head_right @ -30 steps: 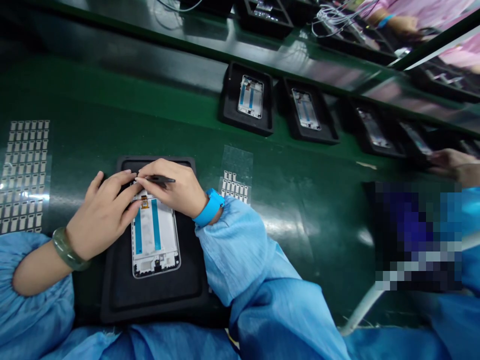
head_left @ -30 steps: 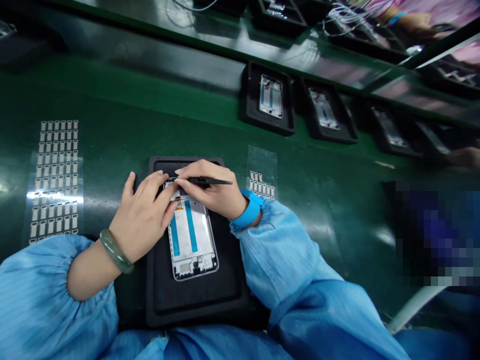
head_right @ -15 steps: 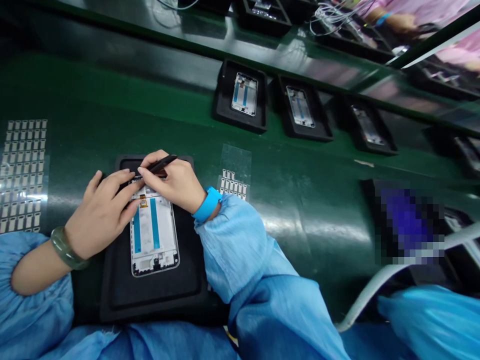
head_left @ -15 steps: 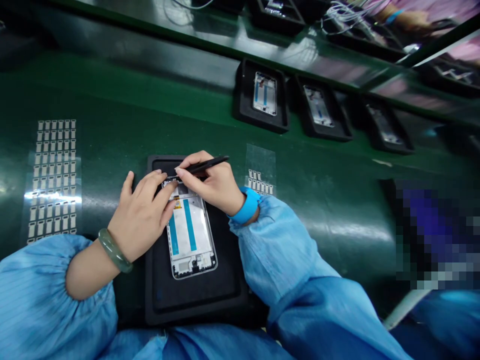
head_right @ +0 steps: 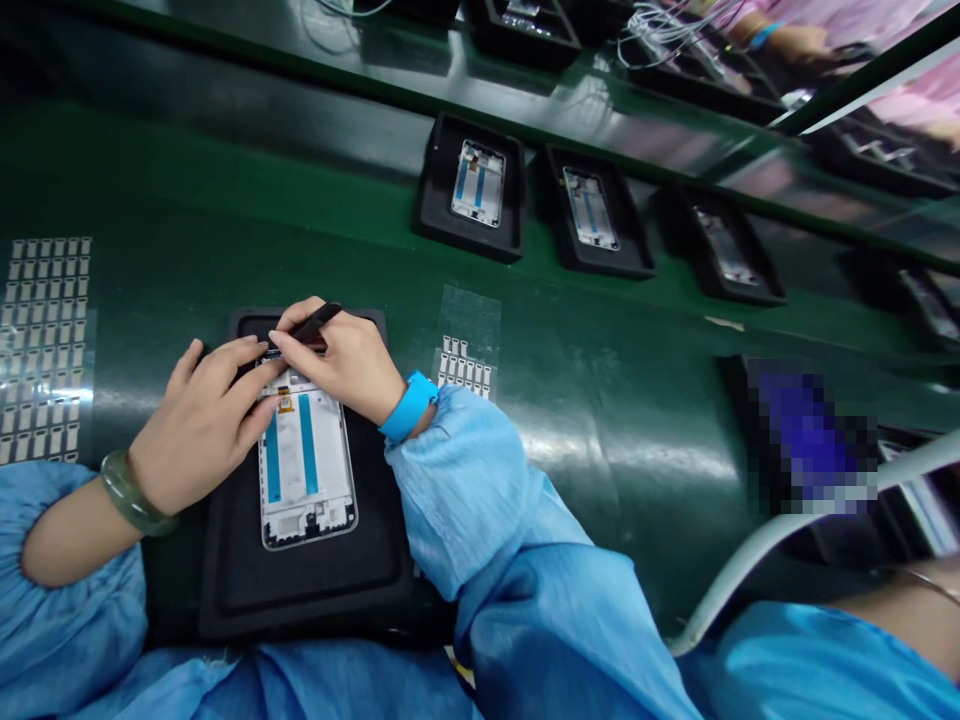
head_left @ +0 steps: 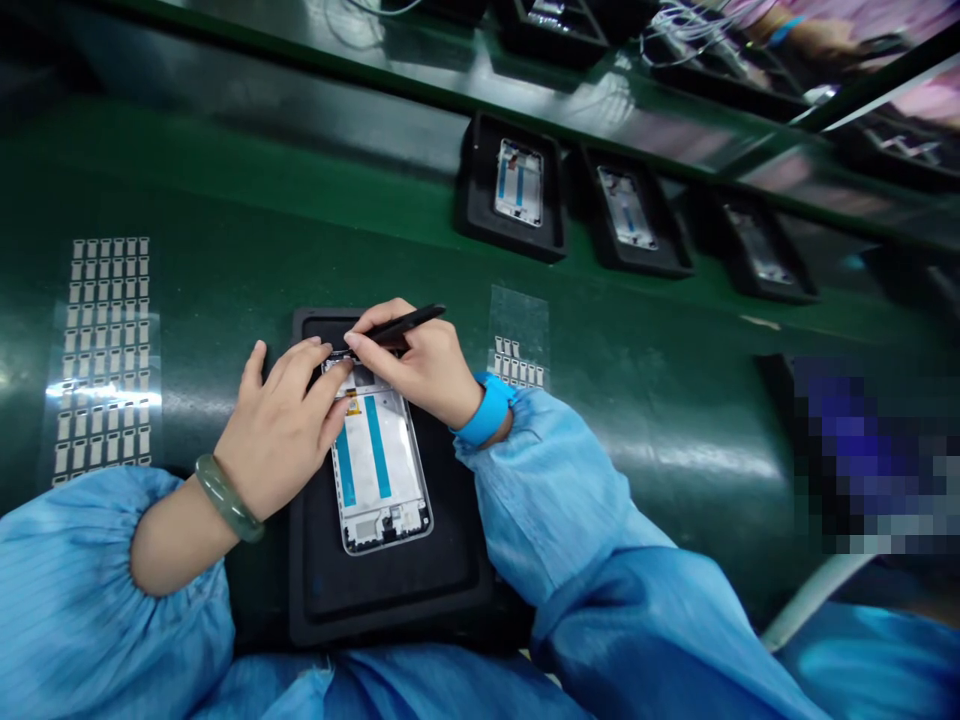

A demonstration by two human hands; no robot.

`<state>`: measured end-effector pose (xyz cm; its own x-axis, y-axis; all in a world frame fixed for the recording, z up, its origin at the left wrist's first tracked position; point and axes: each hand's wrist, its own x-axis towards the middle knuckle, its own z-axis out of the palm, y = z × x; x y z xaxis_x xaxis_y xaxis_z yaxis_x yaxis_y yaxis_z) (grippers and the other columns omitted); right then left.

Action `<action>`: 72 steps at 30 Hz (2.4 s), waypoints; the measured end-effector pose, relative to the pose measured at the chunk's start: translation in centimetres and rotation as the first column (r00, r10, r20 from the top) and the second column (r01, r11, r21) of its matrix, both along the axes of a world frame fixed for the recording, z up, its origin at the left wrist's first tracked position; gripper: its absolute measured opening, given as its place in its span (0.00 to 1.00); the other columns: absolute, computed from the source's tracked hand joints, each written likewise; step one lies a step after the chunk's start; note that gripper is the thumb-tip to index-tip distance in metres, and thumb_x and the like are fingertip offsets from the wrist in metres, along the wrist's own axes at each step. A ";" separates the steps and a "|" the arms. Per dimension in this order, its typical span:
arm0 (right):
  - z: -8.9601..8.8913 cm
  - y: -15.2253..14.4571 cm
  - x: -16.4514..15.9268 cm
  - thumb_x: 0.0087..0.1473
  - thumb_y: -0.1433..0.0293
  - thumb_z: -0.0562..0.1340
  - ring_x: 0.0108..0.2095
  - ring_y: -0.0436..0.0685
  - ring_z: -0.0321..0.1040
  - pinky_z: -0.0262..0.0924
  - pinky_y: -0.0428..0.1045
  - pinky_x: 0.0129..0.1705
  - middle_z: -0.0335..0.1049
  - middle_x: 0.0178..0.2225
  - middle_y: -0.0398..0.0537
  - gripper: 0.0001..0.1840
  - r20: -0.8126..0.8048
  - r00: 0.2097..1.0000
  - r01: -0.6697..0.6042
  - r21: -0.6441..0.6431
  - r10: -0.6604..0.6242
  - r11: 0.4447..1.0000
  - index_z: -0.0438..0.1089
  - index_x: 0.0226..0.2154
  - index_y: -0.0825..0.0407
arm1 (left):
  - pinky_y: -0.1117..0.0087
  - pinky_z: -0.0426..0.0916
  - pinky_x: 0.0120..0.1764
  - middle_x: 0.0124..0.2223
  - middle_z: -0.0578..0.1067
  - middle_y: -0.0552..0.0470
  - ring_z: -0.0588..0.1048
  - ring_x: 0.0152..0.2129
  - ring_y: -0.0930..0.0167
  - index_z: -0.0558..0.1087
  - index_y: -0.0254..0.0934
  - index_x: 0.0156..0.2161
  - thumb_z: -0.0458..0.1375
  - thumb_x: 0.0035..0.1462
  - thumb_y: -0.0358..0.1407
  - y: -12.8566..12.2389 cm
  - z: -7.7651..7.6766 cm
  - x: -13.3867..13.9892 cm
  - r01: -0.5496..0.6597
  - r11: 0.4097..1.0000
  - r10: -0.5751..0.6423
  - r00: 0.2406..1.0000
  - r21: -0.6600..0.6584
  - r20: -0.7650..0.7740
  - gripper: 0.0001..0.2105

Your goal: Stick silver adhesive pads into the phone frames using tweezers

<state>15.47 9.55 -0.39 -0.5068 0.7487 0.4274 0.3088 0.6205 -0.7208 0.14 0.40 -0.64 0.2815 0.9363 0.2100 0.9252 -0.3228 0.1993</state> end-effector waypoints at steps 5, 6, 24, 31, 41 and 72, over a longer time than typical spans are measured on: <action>-0.2 0.0 -0.1 0.55 0.67 0.59 0.31 0.48 0.69 0.64 0.44 0.35 0.70 0.32 0.43 0.05 0.001 0.999 0.032 -0.022 -0.032 0.999 0.67 0.32 0.53 | 0.42 0.53 0.54 0.53 0.68 0.39 0.64 0.54 0.57 0.66 0.35 0.52 0.46 0.61 0.35 0.1 0.0 -0.1 0.004 1.000 -0.004 1.000 0.006 0.001 0.16; -0.2 0.0 0.0 0.55 0.68 0.59 0.31 0.48 0.69 0.64 0.44 0.35 0.70 0.32 0.43 0.05 -0.006 0.999 0.033 -0.033 -0.033 0.999 0.67 0.32 0.53 | 0.42 0.53 0.54 0.53 0.68 0.39 0.64 0.54 0.58 0.66 0.34 0.53 0.46 0.61 0.35 0.1 0.0 -0.1 0.006 1.000 -0.006 1.000 0.006 -0.003 0.16; -0.1 0.3 0.1 0.53 0.71 0.58 0.30 0.48 0.68 0.63 0.43 0.34 0.69 0.31 0.43 0.02 -0.019 1.000 0.011 -0.010 -0.011 1.000 0.66 0.31 0.53 | 0.42 0.53 0.53 0.53 0.68 0.38 0.65 0.53 0.57 0.66 0.35 0.53 0.46 0.61 0.36 0.1 0.0 -0.2 0.010 1.000 -0.010 1.000 0.021 -0.001 0.16; 0.4 0.5 0.0 0.52 0.72 0.58 0.28 0.47 0.66 0.60 0.43 0.31 0.70 0.31 0.43 0.03 0.067 0.998 -0.018 0.036 0.016 0.999 0.67 0.32 0.54 | 0.42 0.53 0.53 0.53 0.68 0.39 0.64 0.53 0.57 0.66 0.34 0.52 0.46 0.62 0.36 0.1 -0.1 -0.2 0.011 1.000 -0.011 1.000 0.020 -0.011 0.16; 0.7 1.0 0.0 0.52 0.71 0.57 0.27 0.47 0.65 0.58 0.44 0.32 0.69 0.31 0.43 0.05 0.101 0.994 -0.049 -0.020 0.050 0.999 0.66 0.33 0.54 | 0.42 0.53 0.54 0.54 0.67 0.39 0.64 0.54 0.58 0.66 0.34 0.52 0.45 0.62 0.36 0.1 -0.1 -0.2 0.007 1.000 -0.007 1.000 0.016 -0.026 0.16; -0.2 0.9 -0.1 0.51 0.71 0.59 0.28 0.47 0.65 0.60 0.44 0.32 0.67 0.29 0.41 0.04 -0.033 0.999 -0.008 -0.117 0.004 0.993 0.66 0.31 0.54 | 0.41 0.51 0.54 0.52 0.68 0.40 0.65 0.52 0.58 0.66 0.34 0.52 0.47 0.62 0.37 0.0 -0.1 -0.4 0.022 0.998 -0.020 0.999 0.052 -0.041 0.16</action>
